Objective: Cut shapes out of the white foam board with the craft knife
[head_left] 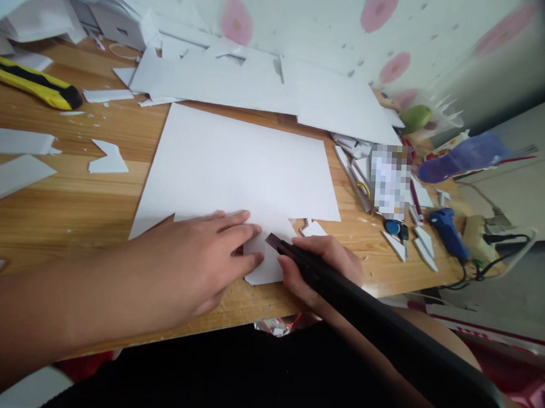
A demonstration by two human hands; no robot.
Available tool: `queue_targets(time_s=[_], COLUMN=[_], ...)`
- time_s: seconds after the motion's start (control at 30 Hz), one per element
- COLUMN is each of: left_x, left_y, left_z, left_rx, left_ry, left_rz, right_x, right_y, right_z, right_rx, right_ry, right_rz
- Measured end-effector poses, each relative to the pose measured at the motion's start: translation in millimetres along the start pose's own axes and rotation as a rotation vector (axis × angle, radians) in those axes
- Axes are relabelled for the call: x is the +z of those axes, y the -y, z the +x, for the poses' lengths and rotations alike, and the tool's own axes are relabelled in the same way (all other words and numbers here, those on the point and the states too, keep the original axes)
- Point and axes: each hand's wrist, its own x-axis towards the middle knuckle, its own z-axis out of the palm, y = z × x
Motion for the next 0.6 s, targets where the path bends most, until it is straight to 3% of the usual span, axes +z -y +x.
queue_targets(time_s=[0.27, 0.6], left_x=[-3.5, 5.5], left_y=[-4.3, -0.2], left_z=[1.4, 1.7], left_rx=[-0.019, 0.003], left_ry=[-0.001, -0.075], left_rz=[0.011, -0.026], right_x=[2.4, -8.3], right_y=[3.5, 17.5], right_z=[2.0, 9.4], right_rx=[0.002, -0.012], right_ry=[-0.023, 0.116], right_rz=[-0.038, -0.066])
